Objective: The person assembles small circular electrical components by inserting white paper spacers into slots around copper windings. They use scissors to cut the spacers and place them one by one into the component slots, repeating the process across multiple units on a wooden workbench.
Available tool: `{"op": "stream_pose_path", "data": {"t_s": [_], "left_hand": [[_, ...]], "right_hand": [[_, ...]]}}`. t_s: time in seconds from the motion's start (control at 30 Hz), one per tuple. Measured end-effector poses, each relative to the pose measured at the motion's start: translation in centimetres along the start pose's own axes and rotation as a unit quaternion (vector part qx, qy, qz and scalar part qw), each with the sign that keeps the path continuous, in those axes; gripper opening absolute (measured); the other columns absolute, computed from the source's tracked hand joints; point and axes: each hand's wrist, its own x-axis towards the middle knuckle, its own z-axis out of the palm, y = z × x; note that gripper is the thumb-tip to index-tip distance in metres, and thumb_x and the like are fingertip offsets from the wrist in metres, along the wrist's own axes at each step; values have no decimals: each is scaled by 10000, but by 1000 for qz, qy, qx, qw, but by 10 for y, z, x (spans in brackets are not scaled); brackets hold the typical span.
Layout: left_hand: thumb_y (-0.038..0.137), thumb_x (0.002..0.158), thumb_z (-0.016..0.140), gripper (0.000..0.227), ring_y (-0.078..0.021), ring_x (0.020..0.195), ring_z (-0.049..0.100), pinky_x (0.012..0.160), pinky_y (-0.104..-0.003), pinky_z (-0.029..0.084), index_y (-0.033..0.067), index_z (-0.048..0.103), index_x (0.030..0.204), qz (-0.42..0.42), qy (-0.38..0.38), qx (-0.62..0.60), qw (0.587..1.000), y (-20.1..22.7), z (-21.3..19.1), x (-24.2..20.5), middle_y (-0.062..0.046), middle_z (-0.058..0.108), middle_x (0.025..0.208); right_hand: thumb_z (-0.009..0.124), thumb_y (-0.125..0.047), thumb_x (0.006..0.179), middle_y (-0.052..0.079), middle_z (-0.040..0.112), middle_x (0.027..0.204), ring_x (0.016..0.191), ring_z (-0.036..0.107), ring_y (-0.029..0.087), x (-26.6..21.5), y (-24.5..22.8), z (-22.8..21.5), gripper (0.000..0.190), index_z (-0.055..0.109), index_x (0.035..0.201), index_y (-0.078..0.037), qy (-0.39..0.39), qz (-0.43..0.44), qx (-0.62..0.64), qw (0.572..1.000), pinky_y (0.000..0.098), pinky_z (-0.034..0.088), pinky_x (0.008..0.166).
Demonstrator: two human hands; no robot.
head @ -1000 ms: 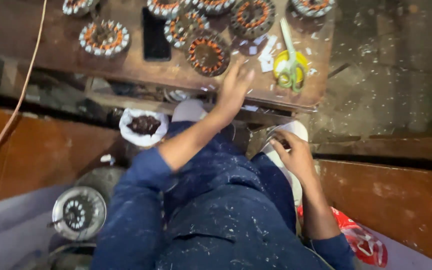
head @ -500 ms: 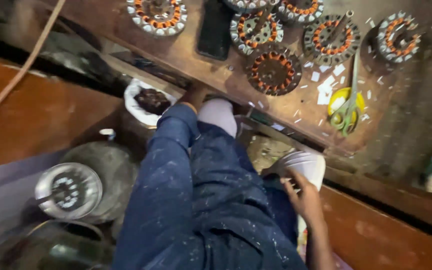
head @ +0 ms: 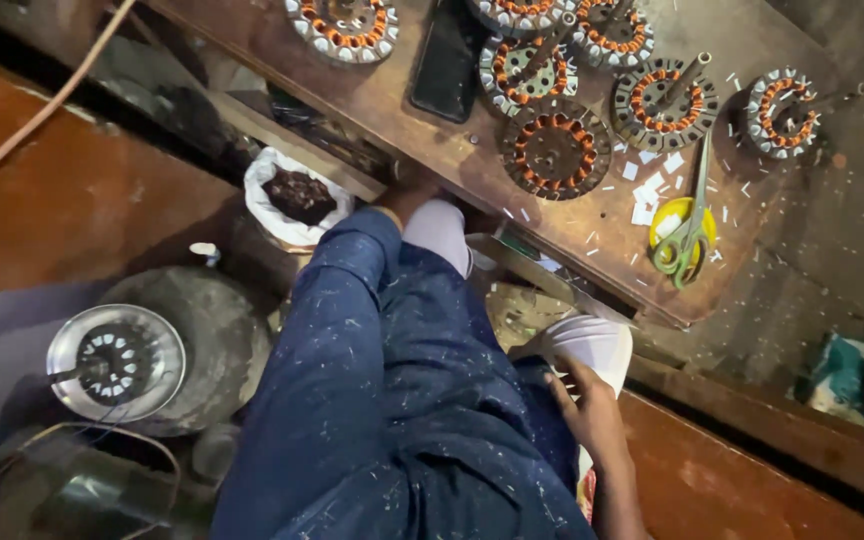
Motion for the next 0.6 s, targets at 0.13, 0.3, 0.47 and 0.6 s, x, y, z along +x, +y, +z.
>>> {"op": "stream_pose_path", "data": {"t_s": [0.13, 0.3, 0.47, 0.6], "left_hand": [[-80, 804, 710, 256, -290, 859, 682, 724, -411, 590, 7, 723, 1045, -41, 67, -162, 984, 3, -6, -18, -144, 713, 963], [-117, 808, 723, 248, -267, 840, 684, 707, -400, 598, 4, 727, 1025, -43, 143, -381, 912, 0, -28, -44, -127, 711, 956], [-88, 843, 722, 278, -236, 843, 679, 683, -359, 610, 22, 726, 1098, -167, 188, -410, 877, 22, -70, -123, -119, 703, 994], [-1, 905, 695, 296, -255, 895, 733, 789, -358, 641, -40, 654, 1196, -75, 29, -440, 895, 81, -52, -217, -176, 712, 1084]], "right_hand": [[734, -238, 891, 147, 759, 1113, 909, 764, 248, -6, 5, 5, 429, 669, 1284, -79, 12, -35, 17, 999, 354, 595, 786], [741, -244, 886, 137, 772, 1105, 871, 773, 248, -14, 17, 10, 416, 680, 1267, -89, 8, -9, 19, 1000, 358, 594, 797], [733, -253, 884, 143, 761, 1147, 910, 768, 255, -15, 32, 9, 430, 683, 1276, -84, 21, -30, 54, 998, 363, 596, 808], [748, -331, 896, 197, 732, 1156, 1013, 724, 334, -13, 48, 6, 474, 675, 1269, -47, 53, -79, 3, 995, 400, 562, 880]]}}
